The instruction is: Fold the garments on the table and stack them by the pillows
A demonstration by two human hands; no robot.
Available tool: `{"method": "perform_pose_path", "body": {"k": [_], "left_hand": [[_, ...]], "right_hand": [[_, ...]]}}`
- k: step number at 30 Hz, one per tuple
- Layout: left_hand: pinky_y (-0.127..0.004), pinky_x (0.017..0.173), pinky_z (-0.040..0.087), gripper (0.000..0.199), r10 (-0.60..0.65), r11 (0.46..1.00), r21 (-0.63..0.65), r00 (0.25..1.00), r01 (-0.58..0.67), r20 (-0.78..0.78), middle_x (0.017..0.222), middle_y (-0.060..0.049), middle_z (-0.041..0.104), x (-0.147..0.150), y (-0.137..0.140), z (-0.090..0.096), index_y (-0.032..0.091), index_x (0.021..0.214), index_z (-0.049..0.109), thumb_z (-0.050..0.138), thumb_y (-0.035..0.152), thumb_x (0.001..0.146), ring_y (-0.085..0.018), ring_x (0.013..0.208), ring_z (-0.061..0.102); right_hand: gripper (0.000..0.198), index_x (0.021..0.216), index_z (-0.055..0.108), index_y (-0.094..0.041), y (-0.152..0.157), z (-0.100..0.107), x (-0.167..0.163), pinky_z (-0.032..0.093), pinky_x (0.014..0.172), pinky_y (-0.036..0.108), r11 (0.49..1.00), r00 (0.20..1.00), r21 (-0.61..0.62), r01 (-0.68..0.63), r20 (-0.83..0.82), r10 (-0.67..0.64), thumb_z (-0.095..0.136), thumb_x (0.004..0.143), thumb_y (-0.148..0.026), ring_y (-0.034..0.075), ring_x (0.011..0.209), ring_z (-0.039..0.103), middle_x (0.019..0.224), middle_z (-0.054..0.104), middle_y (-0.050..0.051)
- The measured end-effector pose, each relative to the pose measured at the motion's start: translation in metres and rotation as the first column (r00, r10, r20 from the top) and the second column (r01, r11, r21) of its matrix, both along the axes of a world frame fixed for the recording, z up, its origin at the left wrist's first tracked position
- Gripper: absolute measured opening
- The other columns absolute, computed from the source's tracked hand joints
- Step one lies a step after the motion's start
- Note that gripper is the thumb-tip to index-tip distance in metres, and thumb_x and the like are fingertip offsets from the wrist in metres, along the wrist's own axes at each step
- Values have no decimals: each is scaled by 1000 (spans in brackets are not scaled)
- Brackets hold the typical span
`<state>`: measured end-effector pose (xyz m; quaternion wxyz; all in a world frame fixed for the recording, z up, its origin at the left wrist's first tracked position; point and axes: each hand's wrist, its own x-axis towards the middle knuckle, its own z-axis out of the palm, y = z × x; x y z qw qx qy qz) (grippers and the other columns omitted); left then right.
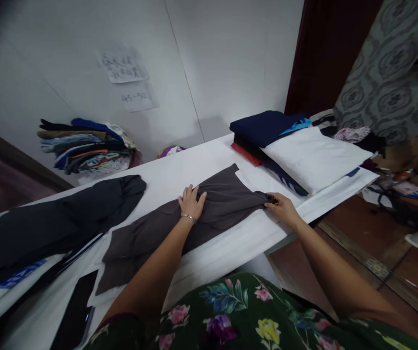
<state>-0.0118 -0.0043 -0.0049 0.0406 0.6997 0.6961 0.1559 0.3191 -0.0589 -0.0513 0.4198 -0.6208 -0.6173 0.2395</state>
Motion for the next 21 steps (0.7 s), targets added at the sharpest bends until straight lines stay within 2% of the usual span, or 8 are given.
{"method": "perform_pose_path", "body": {"k": [3,5,7,10,12,15,18,21], "left_hand": [[-47,116,8,55,-219,971,82,973,225,-72,153,-2,29,6,-21,11,27,138,43,41,54,90,-24,142,19],[-46,116,7,59,-401,911,58,910,408,-110,152,-3,32,12,-34,13,26,136,45,51,56,85,-26,140,23],[-46,116,9,52,-494,868,6,863,497,-111,146,-5,41,17,-41,13,25,127,53,58,51,82,-26,136,31],[-42,114,17,22,-463,886,-44,883,461,-73,122,-5,60,22,-38,11,23,102,62,58,34,84,-22,119,49],[-38,111,22,14,-399,917,-24,916,399,-46,111,-3,64,21,-32,12,23,97,60,54,25,85,-19,111,54],[-35,109,25,14,-360,933,16,933,360,-20,111,-3,63,17,-29,15,23,97,57,54,20,83,-18,109,54],[-36,112,21,14,-383,923,-45,924,383,5,107,-1,64,14,-37,15,24,97,56,58,27,83,-18,107,56],[-42,115,12,40,-390,916,-82,920,392,39,116,-3,62,15,-48,14,24,112,54,62,47,80,-21,115,52]], "right_hand": [[33,97,65,-18,5,-1,-4,48,76,36,997,1000,77,7,26,-9,55,73,-38,22,84,59,94,65,8],[31,96,64,-18,6,1,-8,47,75,34,992,998,123,20,56,-27,52,74,-36,22,84,58,93,63,8],[28,94,63,-19,4,4,-12,46,74,34,988,992,154,33,114,-51,49,73,-32,21,83,57,91,62,7],[20,87,59,-20,3,10,-19,45,73,32,983,968,176,47,236,-88,48,72,-27,20,81,55,86,59,6],[16,84,56,-21,4,12,-23,44,72,31,982,940,184,52,321,-110,47,72,-26,21,81,55,86,58,6],[16,86,55,-20,6,13,-25,42,69,31,992,886,119,47,454,-97,47,74,-27,22,84,56,90,59,8],[27,98,58,-20,6,10,-23,42,67,30,999,847,-4,42,530,-33,48,75,-28,23,85,58,99,63,9],[46,121,53,-21,3,10,-17,43,71,31,999,830,-28,45,558,-21,49,77,-34,24,92,60,110,64,9]]}}
